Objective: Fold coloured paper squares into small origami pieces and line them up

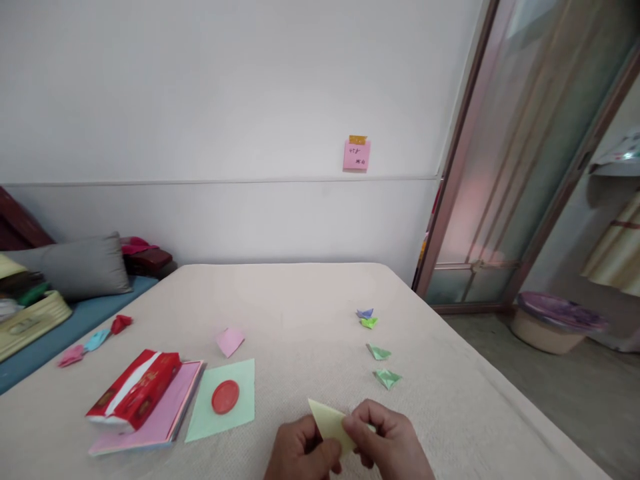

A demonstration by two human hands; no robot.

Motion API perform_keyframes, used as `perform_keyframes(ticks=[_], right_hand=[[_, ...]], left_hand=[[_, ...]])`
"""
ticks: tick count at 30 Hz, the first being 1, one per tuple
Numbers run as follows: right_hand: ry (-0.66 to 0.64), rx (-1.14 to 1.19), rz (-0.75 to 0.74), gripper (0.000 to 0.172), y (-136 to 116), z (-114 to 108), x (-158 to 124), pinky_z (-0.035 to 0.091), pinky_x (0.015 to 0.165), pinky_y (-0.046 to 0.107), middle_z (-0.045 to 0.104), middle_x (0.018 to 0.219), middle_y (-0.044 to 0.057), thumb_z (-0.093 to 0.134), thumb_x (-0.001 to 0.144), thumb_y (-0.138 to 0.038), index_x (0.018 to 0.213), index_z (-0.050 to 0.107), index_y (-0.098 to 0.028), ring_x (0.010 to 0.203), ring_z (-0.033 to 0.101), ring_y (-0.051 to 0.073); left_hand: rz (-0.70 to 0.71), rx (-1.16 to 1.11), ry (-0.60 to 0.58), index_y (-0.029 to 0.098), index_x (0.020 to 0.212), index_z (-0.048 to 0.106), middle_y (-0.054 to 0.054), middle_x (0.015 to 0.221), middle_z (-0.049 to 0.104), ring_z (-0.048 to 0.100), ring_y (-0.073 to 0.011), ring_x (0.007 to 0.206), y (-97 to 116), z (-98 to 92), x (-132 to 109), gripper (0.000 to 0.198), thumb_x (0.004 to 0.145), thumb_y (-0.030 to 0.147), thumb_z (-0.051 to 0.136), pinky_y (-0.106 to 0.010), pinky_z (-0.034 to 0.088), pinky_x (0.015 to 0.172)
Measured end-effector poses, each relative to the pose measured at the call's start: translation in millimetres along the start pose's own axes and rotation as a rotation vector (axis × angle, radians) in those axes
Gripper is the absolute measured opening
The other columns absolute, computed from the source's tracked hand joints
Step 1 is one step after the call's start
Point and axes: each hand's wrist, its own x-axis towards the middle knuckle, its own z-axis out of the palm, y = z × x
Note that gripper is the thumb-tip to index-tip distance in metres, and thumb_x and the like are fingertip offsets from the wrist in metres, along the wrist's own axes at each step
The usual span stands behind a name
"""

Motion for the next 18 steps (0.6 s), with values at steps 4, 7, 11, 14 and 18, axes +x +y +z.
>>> perform_keyframes(ticks=[4,7,11,14,18], right_hand=[[0.055,-0.094,-0.063,0.040,1,-2,1,0.022,0.045,0.023,0.036,0.041,-0.008,0.061,0.071,-0.045,0.047,0.038,-0.022,0.044,0.030,0.010],[-0.013,-0.106,-0.012,0.037,-2,-3,1,0.024,0.043,0.022,0.042,0.042,-0.007,0.057,0.074,-0.045,0.050,0.042,-0.021,0.042,0.033,0.009],[-0.131,-0.071,0.041,0.031,0,-6,2,0.030,0.043,0.022,0.054,0.051,-0.002,0.053,0.076,-0.042,0.058,0.052,-0.018,0.041,0.043,0.010],[-0.054,-0.172,0.034,0.034,0,-11,2,0.023,0.040,0.022,0.045,0.043,-0.006,0.055,0.076,-0.043,0.054,0.045,-0.020,0.038,0.034,0.009],[-0.110,-0.126,-0.064,0.038,-11,-20,0,0.032,0.048,0.024,0.048,0.051,-0.003,0.050,0.083,-0.048,0.058,0.050,-0.019,0.049,0.042,0.012]], left_hand=[[0.062,-0.054,0.020,0.011,0.077,0.065,0.001,0.053,0.055,0.041,-0.0082,0.038,-3,-4.3,2,0.029,0.071,0.038,0.058,-0.021,0.028,0.040],[0.096,-0.047,0.031,0.011,0.074,0.061,0.002,0.054,0.053,0.040,-0.0075,0.039,-4,-7.2,2,0.029,0.072,0.040,0.058,-0.020,0.027,0.039],[0.108,0.020,0.014,0.013,0.073,0.056,0.003,0.053,0.052,0.038,-0.0067,0.037,-4,-14.9,2,0.028,0.077,0.041,0.054,-0.019,0.025,0.038],[0.114,0.043,0.006,0.013,0.075,0.057,0.004,0.053,0.052,0.038,-0.0065,0.036,-2,-22.8,3,0.029,0.078,0.042,0.053,-0.019,0.024,0.037],[0.138,0.044,-0.020,0.015,0.068,0.053,0.003,0.053,0.052,0.039,-0.0073,0.038,5,-27.4,2,0.025,0.076,0.039,0.053,-0.020,0.026,0.039]])
